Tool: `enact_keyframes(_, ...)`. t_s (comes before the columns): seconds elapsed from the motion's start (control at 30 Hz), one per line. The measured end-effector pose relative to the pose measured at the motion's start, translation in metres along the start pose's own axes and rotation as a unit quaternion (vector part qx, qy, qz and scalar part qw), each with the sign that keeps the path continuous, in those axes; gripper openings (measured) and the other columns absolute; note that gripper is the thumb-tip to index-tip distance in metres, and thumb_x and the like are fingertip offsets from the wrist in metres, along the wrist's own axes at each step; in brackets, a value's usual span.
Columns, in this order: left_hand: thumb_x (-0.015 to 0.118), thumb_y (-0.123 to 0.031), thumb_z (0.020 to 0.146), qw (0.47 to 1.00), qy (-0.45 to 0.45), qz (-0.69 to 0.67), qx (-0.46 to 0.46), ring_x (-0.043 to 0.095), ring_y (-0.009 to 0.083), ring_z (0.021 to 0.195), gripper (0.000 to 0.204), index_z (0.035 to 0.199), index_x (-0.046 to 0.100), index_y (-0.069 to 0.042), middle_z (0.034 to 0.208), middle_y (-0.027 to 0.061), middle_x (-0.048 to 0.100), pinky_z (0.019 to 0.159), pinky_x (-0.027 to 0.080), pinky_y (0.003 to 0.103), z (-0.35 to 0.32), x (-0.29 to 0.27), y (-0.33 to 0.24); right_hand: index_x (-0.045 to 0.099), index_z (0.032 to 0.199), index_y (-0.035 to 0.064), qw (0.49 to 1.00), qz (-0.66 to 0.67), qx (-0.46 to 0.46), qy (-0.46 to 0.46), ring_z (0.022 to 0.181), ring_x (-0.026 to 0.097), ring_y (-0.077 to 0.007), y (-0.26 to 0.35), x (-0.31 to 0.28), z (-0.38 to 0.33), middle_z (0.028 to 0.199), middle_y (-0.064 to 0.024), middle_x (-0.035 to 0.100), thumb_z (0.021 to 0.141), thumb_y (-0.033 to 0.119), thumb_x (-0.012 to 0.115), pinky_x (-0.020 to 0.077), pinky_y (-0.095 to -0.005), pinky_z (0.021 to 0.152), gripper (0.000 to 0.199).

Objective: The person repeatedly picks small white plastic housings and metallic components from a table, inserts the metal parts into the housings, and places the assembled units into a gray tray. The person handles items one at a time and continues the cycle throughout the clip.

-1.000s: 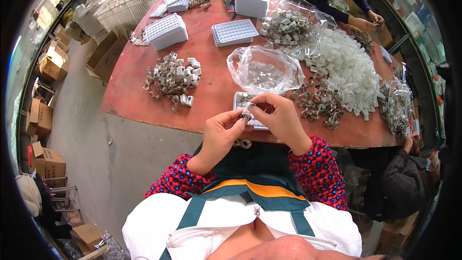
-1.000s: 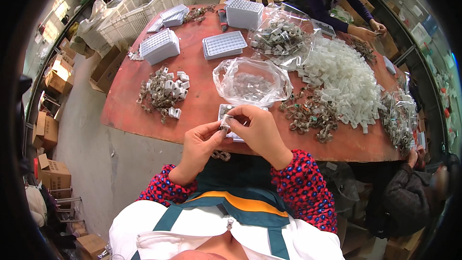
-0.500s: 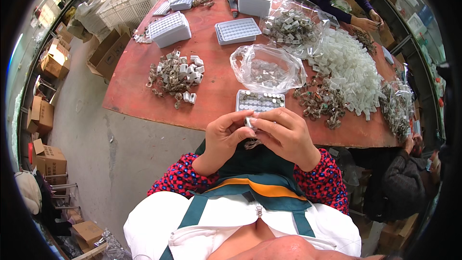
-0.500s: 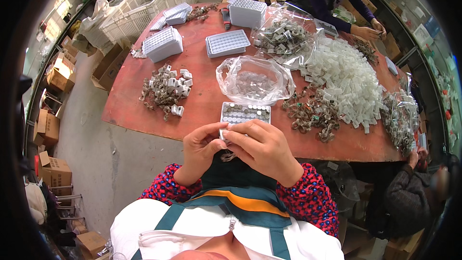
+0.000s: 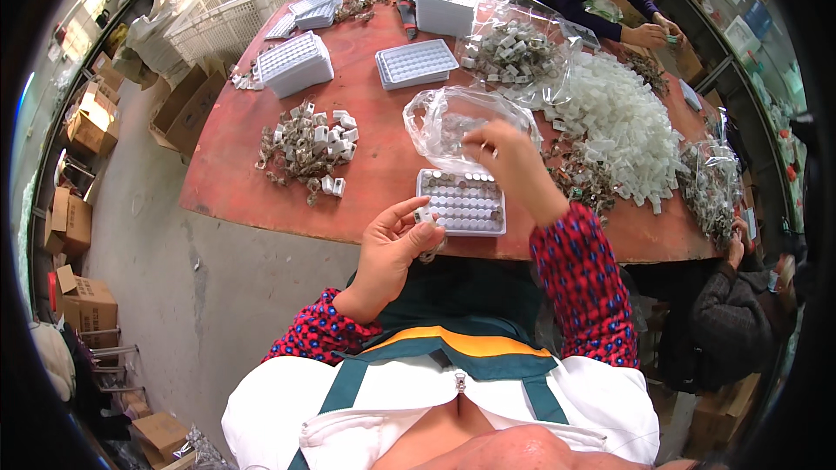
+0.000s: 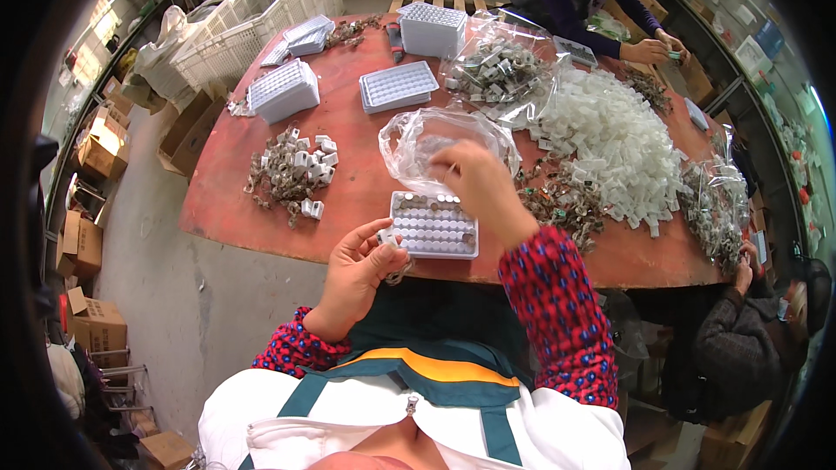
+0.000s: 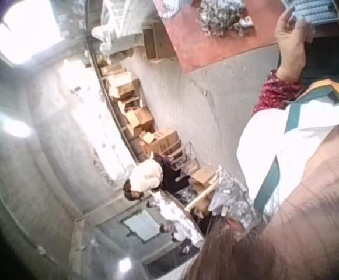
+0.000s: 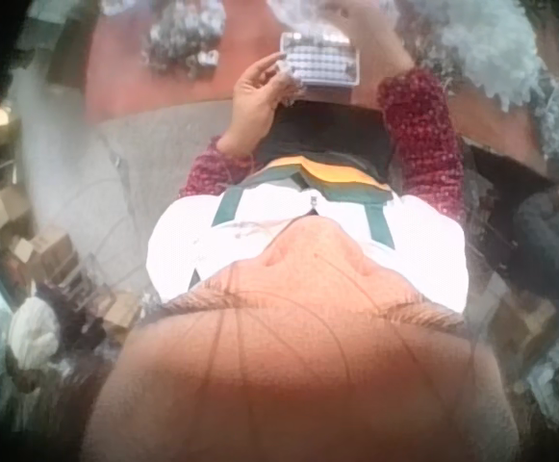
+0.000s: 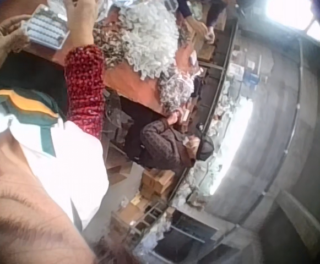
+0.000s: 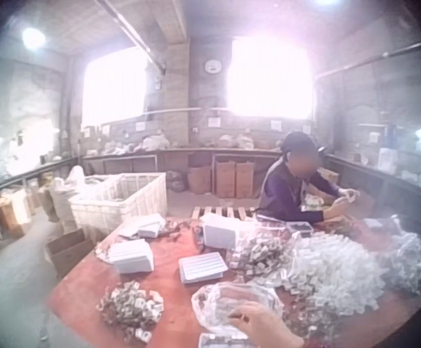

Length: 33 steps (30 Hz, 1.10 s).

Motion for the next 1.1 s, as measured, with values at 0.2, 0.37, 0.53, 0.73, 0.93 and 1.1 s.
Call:
enact_keyframes(0.2, 0.065, -0.001, 0.096, 0.998, 0.011, -0.018, -0.061, 0.071, 0.0186, 0.098, 0.044, 0.138, 0.053, 0.001, 0.113, 0.0142, 0.065, 0.09, 0.06, 0.031, -0.002, 0.002, 0.002, 0.076, 0.096, 0.0115, 0.994, -0.055, 0.054, 0.08, 0.095, 0.067, -0.0316, -0.067, 0.047, 0.051, 0.098, -0.0112, 0.069, 0.084, 0.022, 0.074, 0.052, -0.0422, 0.084, 0.015)
enact_keyframes(0.37, 0.065, -0.002, 0.096, 0.998, 0.007, -0.022, -0.063, 0.07, 0.0173, 0.098, 0.043, 0.137, 0.054, 0.001, 0.114, 0.014, 0.065, 0.09, 0.059, 0.03, -0.001, -0.001, 0.002, 0.075, 0.095, 0.0122, 0.99, -0.109, -0.013, 0.084, 0.095, 0.066, -0.0326, -0.066, 0.059, 0.053, 0.097, -0.0102, 0.068, 0.084, 0.023, 0.073, 0.0517, -0.0432, 0.083, 0.015)
enact_keyframes(0.53, 0.064, -0.004, 0.098, 0.998, 0.007, -0.021, -0.064, 0.071, 0.0178, 0.097, 0.041, 0.137, 0.054, 0.001, 0.114, 0.0139, 0.066, 0.09, 0.059, 0.031, 0.001, -0.002, 0.001, 0.074, 0.099, 0.0038, 0.997, 0.02, 0.037, 0.059, 0.079, 0.067, -0.0201, -0.066, 0.036, 0.048, 0.088, -0.0081, 0.07, 0.086, 0.012, 0.074, 0.0527, -0.0328, 0.072, 0.015)
enact_keyframes(0.73, 0.055, -0.013, 0.104, 0.992, 0.008, -0.1, -0.079, 0.072, 0.0214, 0.098, 0.037, 0.137, 0.052, 0.002, 0.117, 0.0165, 0.067, 0.091, 0.06, 0.035, 0.008, -0.002, -0.003, 0.072, 0.104, -0.0046, 0.946, 0.289, 0.147, 0.029, 0.077, 0.064, -0.0101, -0.065, 0.019, 0.025, 0.087, -0.0058, 0.072, 0.095, 0.004, 0.065, 0.0523, -0.023, 0.068, 0.014)
enact_keyframes(0.93, 0.053, -0.015, 0.105, 0.991, 0.013, -0.112, -0.071, 0.073, 0.0222, 0.098, 0.037, 0.137, 0.051, 0.003, 0.118, 0.0176, 0.067, 0.091, 0.059, 0.036, 0.01, 0.003, -0.007, 0.065, 0.109, 0.0, 0.881, 0.421, 0.217, 0.003, 0.089, 0.07, -0.0149, -0.054, 0.013, 0.008, 0.102, -0.0098, 0.072, 0.101, 0.012, 0.061, 0.0584, -0.0265, 0.078, 0.015)
enact_keyframes(1.1, 0.052, -0.017, 0.106, 0.988, 0.032, -0.132, -0.069, 0.072, 0.0215, 0.1, 0.037, 0.138, 0.051, 0.002, 0.119, 0.016, 0.067, 0.092, 0.059, 0.036, 0.01, 0.011, -0.008, 0.057, 0.109, 0.0051, 0.792, 0.569, 0.218, 0.038, 0.101, 0.071, -0.021, -0.012, 0.015, -0.036, 0.112, -0.014, 0.071, 0.102, 0.011, 0.059, 0.0585, -0.0294, 0.083, 0.009)
Point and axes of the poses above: each hand's wrist, its own z-axis towards the middle knuckle, its own x-axis out of the palm, y = z × x, the point moved 6 cm from there along z, towards the middle knuckle
